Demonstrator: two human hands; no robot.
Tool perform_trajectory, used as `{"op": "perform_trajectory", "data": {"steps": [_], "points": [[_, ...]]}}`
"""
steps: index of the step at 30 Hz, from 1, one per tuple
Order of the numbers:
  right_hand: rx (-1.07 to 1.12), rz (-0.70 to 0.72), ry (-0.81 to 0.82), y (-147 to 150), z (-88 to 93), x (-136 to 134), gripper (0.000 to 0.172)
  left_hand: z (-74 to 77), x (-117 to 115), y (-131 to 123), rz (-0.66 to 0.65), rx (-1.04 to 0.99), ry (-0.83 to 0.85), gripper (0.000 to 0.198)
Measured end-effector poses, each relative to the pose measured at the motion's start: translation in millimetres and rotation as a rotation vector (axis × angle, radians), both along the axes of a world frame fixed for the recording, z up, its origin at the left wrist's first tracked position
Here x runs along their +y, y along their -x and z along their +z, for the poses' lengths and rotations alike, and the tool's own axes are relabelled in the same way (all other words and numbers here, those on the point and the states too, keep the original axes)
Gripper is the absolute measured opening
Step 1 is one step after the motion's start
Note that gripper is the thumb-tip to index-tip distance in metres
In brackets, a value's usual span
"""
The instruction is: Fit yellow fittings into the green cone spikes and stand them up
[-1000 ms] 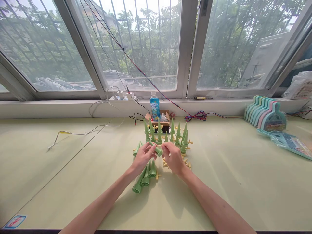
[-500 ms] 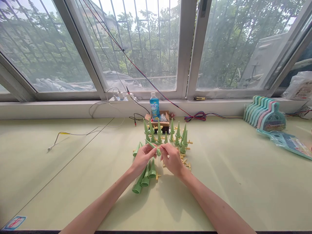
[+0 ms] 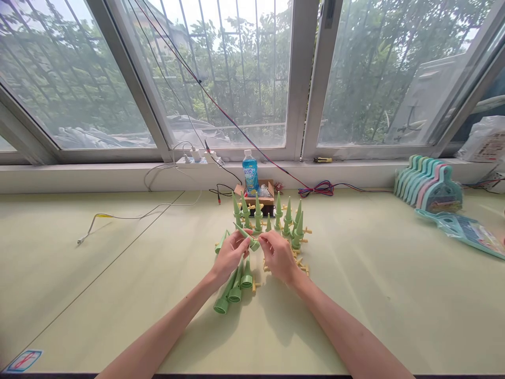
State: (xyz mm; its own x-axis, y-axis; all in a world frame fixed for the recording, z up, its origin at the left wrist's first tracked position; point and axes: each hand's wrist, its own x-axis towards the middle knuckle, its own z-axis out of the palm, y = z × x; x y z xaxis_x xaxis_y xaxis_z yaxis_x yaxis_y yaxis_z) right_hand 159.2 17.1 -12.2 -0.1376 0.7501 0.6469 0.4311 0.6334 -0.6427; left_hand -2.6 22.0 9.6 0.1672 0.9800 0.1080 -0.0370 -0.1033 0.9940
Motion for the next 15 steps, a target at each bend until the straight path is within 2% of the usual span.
{"op": "perform_trajectory", "data": {"steps": [15], "points": [[-0.018,0.045,0.012,0.6,0.1,0.0,0.017,-6.0,1.8,2.0,-0.036,0.085,-0.090,0.027]]}}
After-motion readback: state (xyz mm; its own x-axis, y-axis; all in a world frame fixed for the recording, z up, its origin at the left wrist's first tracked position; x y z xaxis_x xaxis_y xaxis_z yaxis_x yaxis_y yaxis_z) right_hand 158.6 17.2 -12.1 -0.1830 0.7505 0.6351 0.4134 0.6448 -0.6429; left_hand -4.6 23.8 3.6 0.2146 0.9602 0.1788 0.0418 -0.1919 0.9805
